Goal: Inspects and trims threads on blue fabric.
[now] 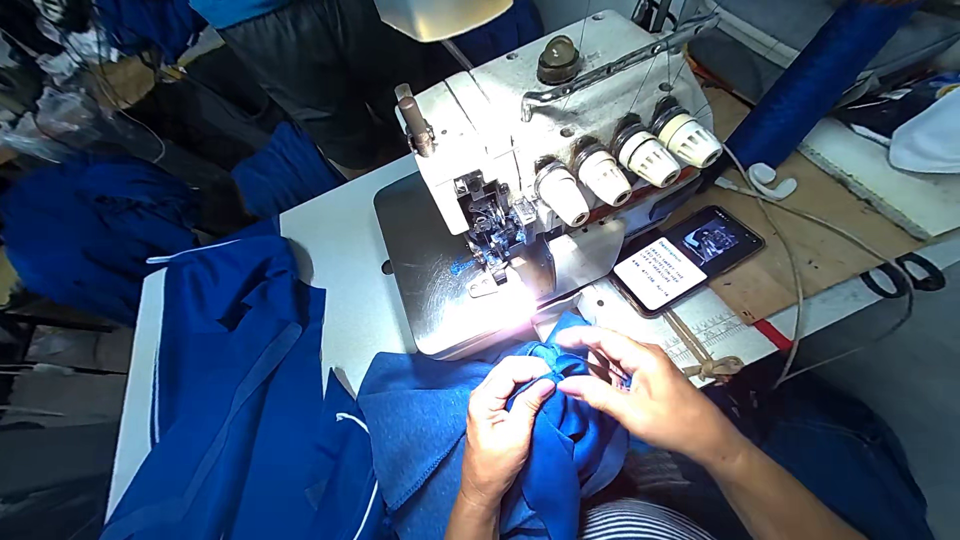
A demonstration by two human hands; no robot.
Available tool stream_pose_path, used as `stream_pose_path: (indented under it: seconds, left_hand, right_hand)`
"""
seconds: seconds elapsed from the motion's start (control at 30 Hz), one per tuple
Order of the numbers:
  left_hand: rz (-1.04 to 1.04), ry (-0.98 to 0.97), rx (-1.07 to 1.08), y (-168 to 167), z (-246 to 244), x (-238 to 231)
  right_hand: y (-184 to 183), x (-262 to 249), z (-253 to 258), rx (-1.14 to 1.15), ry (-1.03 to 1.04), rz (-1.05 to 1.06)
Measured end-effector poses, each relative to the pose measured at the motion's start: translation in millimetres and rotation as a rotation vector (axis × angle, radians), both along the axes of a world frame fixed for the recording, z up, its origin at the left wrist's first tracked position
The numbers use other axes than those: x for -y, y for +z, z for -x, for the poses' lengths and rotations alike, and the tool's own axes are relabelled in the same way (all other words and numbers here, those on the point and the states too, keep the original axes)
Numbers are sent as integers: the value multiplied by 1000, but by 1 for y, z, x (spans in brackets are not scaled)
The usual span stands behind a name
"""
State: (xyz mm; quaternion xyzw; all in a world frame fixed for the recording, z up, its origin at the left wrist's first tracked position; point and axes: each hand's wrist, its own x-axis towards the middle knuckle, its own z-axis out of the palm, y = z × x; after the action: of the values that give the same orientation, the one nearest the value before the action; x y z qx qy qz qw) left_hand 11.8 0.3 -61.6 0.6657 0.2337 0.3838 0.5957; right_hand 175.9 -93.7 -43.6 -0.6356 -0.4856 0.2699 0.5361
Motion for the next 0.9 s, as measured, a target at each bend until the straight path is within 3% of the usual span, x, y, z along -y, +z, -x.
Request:
stream_pose_path:
  seconds: [0.13,0.37,0.53,0.9]
  left_hand:
    - [70,-14,45,0,2,-1]
    - [183,90,-44,5,0,-3]
    - [246,69,0,6,0,-3]
    - [228,62,5,6,0,-3]
  right_hand:
    - [1,-6,-7,-161,61,-33]
    - [-2,-6,13,259,-210,-69]
    - [-4,8,31,457,-178,-171]
    - [-12,6,33,540,-189,-201]
